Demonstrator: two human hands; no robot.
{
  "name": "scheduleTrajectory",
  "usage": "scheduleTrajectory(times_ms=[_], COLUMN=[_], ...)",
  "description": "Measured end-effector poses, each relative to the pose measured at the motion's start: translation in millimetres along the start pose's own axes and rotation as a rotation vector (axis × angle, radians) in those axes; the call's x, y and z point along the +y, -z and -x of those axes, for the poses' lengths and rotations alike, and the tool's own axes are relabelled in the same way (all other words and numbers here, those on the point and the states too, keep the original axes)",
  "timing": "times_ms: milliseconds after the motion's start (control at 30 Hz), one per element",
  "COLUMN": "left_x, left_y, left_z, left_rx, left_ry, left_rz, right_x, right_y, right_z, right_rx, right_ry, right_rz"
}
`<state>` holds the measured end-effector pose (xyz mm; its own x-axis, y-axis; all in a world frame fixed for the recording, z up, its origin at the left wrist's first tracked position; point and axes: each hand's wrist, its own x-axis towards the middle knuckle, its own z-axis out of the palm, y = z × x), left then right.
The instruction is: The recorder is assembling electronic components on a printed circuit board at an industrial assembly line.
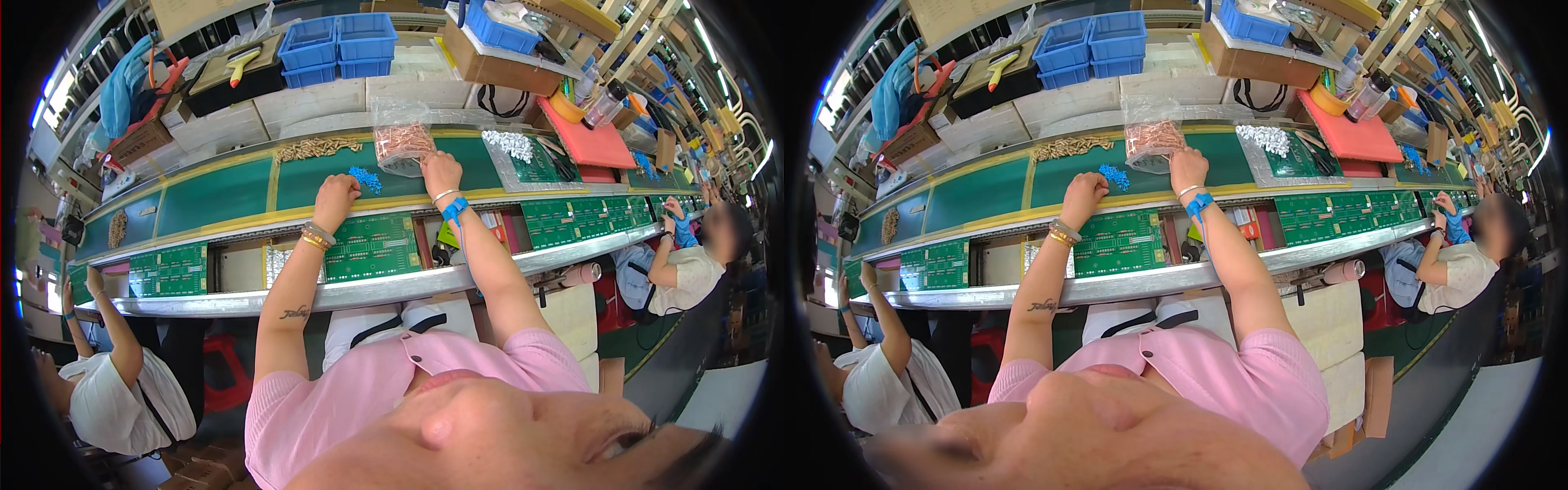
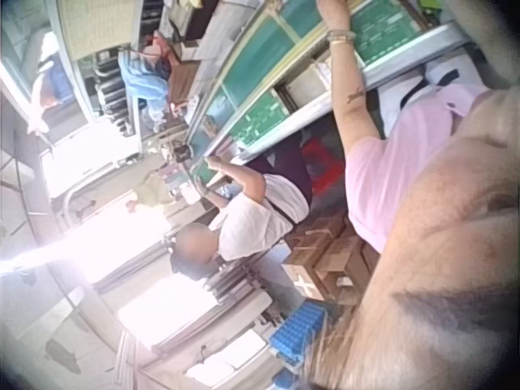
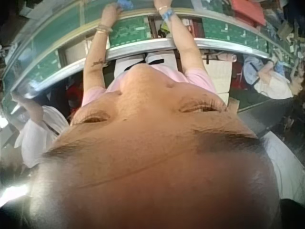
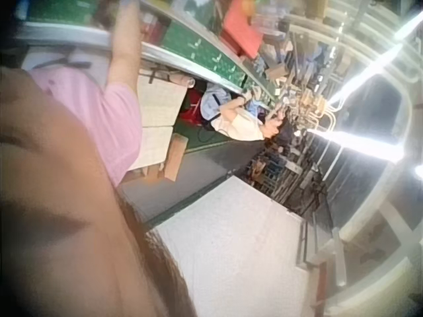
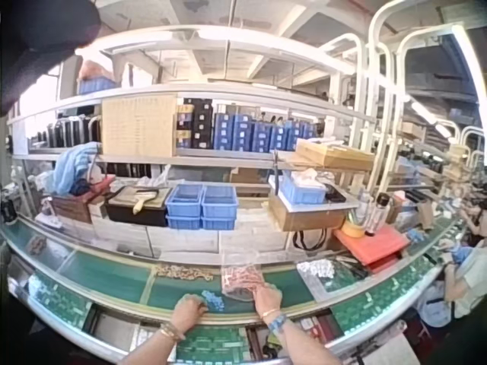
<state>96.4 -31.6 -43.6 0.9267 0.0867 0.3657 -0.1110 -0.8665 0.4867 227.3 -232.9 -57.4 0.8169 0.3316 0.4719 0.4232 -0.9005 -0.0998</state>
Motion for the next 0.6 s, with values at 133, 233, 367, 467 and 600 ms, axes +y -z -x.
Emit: scheduleTrajectory(times_ms=[133, 233, 367, 467, 600], left_x=[-5.9, -6.7, -3.4, 0.0, 20.1], left_y=[-2.4, -0.6, 5.4, 9.2, 20.1], left_z=[4.1, 6.9, 10.5, 11.0, 14.4], left_rx=[0.044, 0.064, 0.081, 0.076, -0.015], left_ry=[-0.023, -0.045, -0.002, 0.086, 0.195], left_rz=[0.031, 0.025, 0.04, 0.164, 0.35], right_x=[4.0, 1.0, 1.3, 3.7, 32.6], right_y=[-3.4, 10.0, 40.3, 66.7, 51.5], right_z=[1.7, 6.8, 14.4, 21.5, 23.3], right_rx=[0.042, 0.093, 0.057, -0.106, -0.324], right_ry=[0.028, 0.065, 0.1, 0.116, -0.012], right_rz=[-0.015, -0.1, -0.182, -0.428, -1.149])
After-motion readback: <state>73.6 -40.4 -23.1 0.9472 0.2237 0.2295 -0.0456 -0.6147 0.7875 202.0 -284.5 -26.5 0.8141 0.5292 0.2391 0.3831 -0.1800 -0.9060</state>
